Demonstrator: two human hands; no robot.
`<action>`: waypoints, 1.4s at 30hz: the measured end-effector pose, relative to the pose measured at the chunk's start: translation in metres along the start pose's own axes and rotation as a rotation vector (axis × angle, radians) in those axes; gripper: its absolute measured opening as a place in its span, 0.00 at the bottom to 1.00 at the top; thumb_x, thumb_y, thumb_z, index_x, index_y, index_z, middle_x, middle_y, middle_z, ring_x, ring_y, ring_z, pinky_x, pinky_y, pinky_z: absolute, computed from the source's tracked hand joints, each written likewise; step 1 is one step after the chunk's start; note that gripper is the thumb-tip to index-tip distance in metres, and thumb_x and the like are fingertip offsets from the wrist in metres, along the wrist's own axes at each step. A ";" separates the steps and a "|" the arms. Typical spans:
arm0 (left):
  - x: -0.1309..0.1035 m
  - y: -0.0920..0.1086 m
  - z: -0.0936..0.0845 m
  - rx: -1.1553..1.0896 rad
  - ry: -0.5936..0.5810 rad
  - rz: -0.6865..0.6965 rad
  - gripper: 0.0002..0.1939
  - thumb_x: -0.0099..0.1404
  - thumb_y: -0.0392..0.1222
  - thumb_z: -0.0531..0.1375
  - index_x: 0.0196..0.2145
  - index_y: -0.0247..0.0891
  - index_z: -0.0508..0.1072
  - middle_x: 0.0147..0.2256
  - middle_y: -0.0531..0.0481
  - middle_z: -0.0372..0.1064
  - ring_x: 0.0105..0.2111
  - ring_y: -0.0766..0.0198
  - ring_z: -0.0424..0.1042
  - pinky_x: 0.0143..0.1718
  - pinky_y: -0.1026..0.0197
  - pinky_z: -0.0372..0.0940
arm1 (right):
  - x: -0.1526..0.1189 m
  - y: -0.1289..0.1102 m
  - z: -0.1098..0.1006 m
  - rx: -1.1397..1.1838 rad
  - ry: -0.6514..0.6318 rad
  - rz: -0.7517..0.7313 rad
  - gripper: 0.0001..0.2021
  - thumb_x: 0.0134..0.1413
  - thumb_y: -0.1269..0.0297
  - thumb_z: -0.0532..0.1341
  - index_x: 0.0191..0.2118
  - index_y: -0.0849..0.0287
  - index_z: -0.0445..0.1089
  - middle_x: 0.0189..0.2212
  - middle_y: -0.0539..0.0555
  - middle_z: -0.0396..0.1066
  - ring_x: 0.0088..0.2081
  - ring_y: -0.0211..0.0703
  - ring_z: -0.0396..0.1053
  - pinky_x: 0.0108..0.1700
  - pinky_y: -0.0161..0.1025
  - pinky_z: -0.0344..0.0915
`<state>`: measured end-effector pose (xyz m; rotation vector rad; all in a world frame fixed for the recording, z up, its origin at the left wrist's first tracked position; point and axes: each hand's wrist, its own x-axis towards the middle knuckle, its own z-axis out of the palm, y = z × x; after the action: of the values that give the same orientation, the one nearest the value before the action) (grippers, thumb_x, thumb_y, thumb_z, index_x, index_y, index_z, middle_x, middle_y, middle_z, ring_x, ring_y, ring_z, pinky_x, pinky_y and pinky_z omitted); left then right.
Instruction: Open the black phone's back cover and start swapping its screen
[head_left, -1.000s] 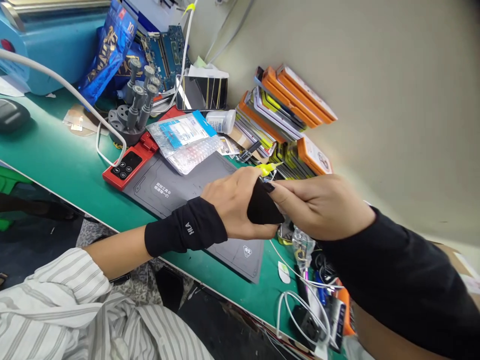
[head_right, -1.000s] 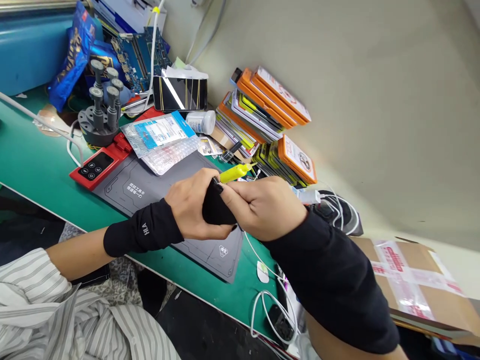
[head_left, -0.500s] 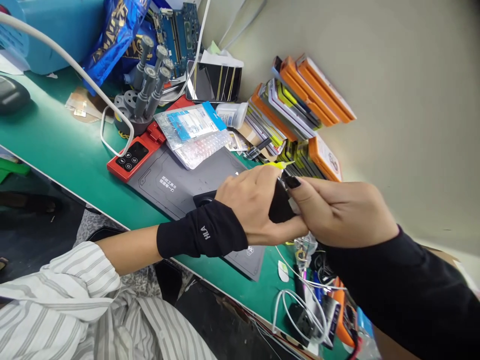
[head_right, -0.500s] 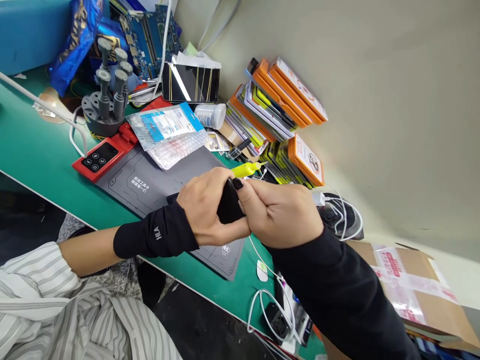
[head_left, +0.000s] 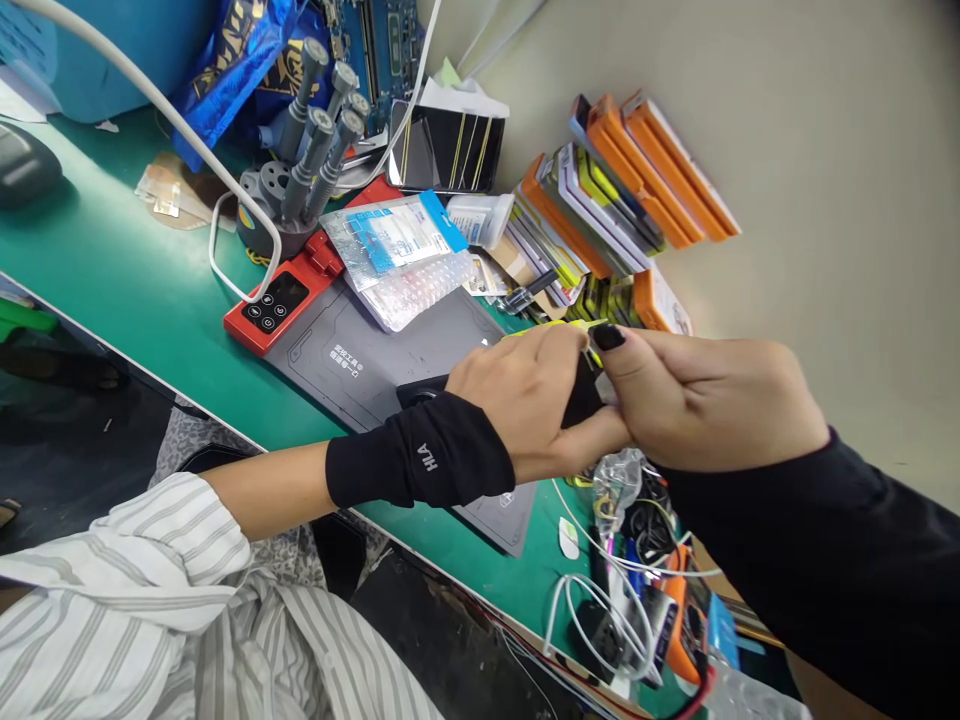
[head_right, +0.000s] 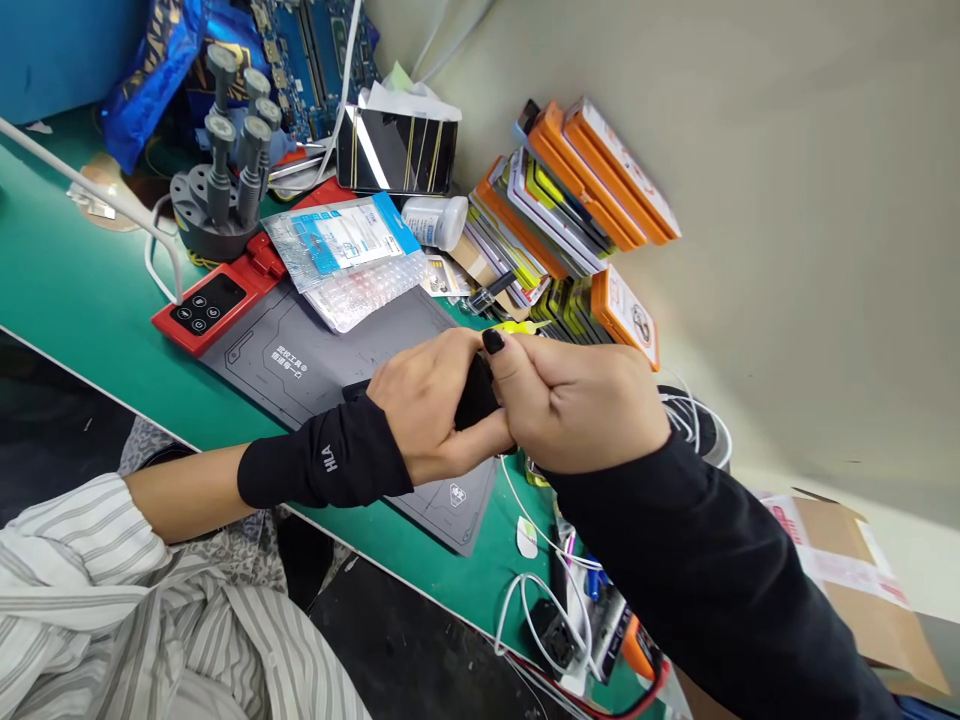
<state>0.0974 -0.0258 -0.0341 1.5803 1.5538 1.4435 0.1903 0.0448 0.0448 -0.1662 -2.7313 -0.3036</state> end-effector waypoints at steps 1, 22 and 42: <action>0.000 0.000 -0.001 -0.008 -0.016 -0.005 0.28 0.58 0.61 0.42 0.45 0.35 0.59 0.45 0.48 0.62 0.49 0.67 0.64 0.54 0.55 0.65 | 0.000 -0.001 0.000 -0.002 -0.003 0.017 0.19 0.58 0.70 0.52 0.17 0.63 0.51 0.11 0.46 0.43 0.14 0.26 0.42 0.15 0.26 0.44; 0.009 -0.011 -0.008 0.048 -0.023 0.072 0.27 0.55 0.58 0.48 0.47 0.38 0.58 0.45 0.51 0.64 0.44 0.73 0.67 0.44 0.65 0.64 | 0.007 -0.006 0.006 0.045 0.016 0.231 0.20 0.59 0.66 0.51 0.17 0.64 0.49 0.14 0.47 0.42 0.17 0.27 0.41 0.19 0.30 0.43; -0.003 -0.025 -0.006 0.196 -0.009 -0.040 0.33 0.46 0.58 0.56 0.47 0.40 0.55 0.43 0.55 0.63 0.37 0.77 0.65 0.31 0.75 0.50 | -0.007 -0.002 -0.007 -0.052 -0.102 -0.080 0.21 0.59 0.68 0.50 0.15 0.64 0.53 0.10 0.46 0.44 0.13 0.26 0.42 0.15 0.27 0.44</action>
<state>0.0824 -0.0244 -0.0549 1.6522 1.7567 1.2943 0.1988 0.0409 0.0486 -0.0894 -2.8369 -0.3993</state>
